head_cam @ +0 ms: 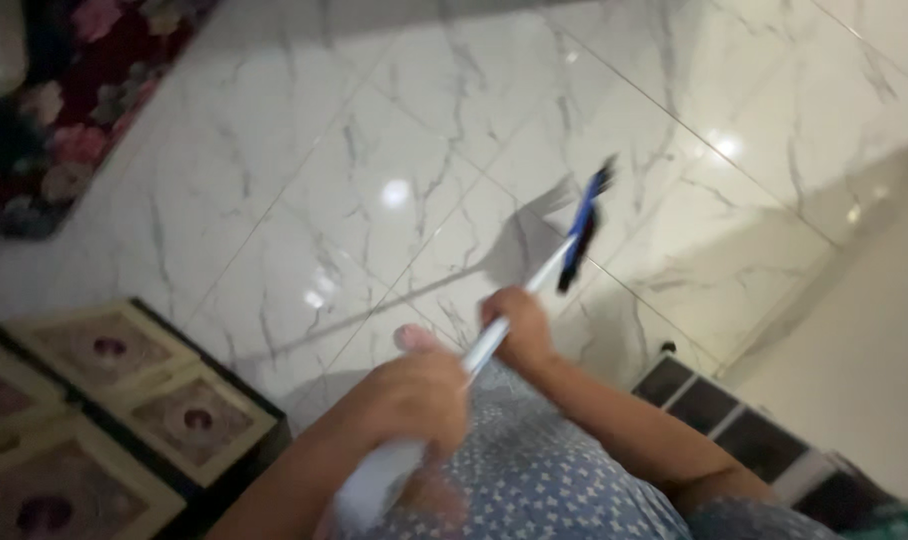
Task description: The person sweeps a marble-tiled floor using a blue-bristled broom, reaching under a bed and around furniture like a small chest and a rolling cart, and moving from a bedroom area through a doorway into a kitchen-like space.
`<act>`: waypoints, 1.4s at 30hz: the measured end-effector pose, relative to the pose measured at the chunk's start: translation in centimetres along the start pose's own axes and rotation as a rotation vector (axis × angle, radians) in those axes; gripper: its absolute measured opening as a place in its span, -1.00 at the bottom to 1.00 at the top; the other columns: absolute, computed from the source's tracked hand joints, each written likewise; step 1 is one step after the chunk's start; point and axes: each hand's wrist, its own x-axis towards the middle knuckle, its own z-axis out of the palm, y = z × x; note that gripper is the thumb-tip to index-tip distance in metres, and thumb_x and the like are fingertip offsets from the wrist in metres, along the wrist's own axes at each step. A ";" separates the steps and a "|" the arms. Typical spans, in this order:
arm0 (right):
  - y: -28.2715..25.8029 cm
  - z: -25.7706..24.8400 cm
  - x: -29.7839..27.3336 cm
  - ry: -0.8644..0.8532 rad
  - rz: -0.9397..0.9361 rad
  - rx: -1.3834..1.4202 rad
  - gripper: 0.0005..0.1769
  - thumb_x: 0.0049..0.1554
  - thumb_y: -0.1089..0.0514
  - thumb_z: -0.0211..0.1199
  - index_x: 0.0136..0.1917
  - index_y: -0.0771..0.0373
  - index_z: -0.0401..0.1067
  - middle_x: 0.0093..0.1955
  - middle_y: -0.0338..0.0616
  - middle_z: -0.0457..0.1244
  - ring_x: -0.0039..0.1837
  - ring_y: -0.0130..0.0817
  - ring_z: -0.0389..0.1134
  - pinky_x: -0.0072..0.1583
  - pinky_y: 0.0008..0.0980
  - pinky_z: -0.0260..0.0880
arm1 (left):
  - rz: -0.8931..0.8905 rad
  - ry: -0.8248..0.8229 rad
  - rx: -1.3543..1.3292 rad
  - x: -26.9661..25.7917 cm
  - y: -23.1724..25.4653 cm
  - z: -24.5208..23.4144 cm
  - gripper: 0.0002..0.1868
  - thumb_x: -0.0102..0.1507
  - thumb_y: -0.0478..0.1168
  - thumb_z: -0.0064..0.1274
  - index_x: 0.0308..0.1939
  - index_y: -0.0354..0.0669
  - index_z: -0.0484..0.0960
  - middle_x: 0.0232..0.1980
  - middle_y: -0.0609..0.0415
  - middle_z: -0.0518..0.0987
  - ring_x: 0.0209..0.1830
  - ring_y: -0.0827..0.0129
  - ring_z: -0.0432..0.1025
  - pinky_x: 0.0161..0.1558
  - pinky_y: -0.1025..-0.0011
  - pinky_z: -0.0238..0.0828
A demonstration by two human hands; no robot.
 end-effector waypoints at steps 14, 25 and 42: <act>-6.1 35.2 -1.6 -1.091 -0.478 0.735 -0.87 0.07 0.16 0.22 -0.15 0.26 0.44 -0.16 -0.02 0.30 -0.06 -0.08 0.31 0.05 -0.23 0.35 | -0.298 0.703 0.153 -18.7 -6.4 -1.6 -0.51 0.02 -0.09 0.38 -0.05 -0.20 0.60 -0.08 -0.08 0.63 -0.07 0.04 0.58 -0.07 0.19 0.51; -4.9 27.1 3.2 -1.022 -0.292 0.007 -0.79 -0.12 0.06 0.31 -0.45 0.17 0.37 -0.36 -0.03 0.30 -0.20 0.01 0.32 -0.11 -0.05 0.30 | -0.120 0.814 -0.341 -28.3 -9.4 -3.3 -0.80 0.19 -0.22 0.11 -0.16 -0.23 0.61 0.04 -0.12 0.71 0.20 -0.01 0.59 0.36 0.05 0.44; -15.4 53.9 12.0 -0.877 -0.515 0.588 -0.56 0.20 0.29 0.27 -0.44 0.31 0.18 -0.41 0.05 0.08 -0.28 0.00 0.17 -0.17 -0.07 0.20 | -0.250 1.111 0.177 -28.6 -13.3 -16.8 -0.81 0.10 -0.19 0.16 -0.29 -0.20 0.57 -0.24 -0.03 0.57 -0.20 0.02 0.49 -0.11 0.17 0.37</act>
